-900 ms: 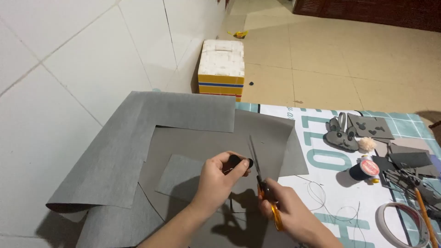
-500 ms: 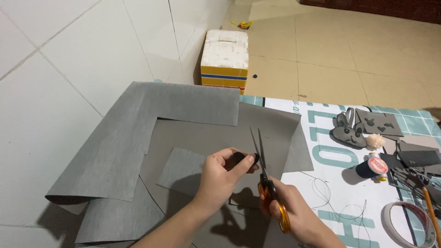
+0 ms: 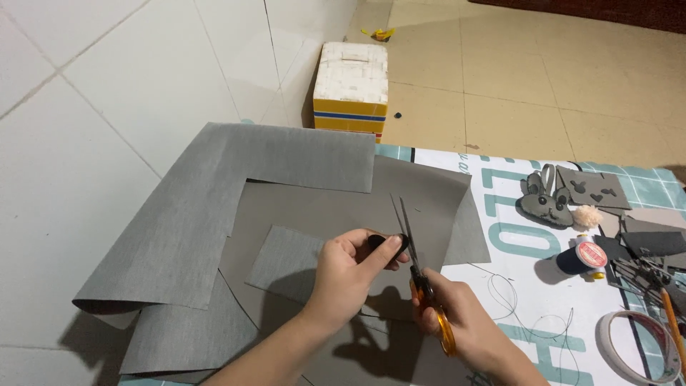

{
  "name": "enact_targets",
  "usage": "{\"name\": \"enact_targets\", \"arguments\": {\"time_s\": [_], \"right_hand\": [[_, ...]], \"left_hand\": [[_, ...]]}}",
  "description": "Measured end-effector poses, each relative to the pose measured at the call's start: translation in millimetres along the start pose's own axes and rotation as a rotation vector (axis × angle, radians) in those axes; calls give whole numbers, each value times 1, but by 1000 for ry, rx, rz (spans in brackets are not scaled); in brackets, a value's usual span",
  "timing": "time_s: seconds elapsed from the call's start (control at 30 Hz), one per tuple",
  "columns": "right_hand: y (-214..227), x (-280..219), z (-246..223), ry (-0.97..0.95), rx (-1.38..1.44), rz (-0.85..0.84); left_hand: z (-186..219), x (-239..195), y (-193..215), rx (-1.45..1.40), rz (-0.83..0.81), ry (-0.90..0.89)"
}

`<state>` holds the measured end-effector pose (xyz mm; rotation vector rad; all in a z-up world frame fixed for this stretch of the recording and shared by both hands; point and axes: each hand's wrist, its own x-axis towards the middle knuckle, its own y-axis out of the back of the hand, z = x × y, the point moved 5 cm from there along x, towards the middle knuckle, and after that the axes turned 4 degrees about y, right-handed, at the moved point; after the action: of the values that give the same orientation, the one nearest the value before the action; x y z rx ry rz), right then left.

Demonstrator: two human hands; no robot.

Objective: Cutting a heart shape from a piece of leather and fitting a smaller heart cutout into the opening.

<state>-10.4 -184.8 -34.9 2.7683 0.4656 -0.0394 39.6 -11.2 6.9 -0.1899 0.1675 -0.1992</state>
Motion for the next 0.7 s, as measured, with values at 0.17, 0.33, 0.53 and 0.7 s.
{"name": "enact_targets", "arguments": {"time_s": [0.17, 0.33, 0.53, 0.7], "right_hand": [[1, 2, 7, 14, -41, -3], [0, 0, 4, -32, -26, -1], [-3, 1, 11, -19, 124, -15], [-3, 0, 4, 18, 95, -4]], "left_hand": [[-3, 1, 1, -10, 1, 2], [-2, -1, 1, -26, 15, 16], [0, -2, 1, 30, -1, -6], [4, -3, 1, 46, 0, -19]]}}
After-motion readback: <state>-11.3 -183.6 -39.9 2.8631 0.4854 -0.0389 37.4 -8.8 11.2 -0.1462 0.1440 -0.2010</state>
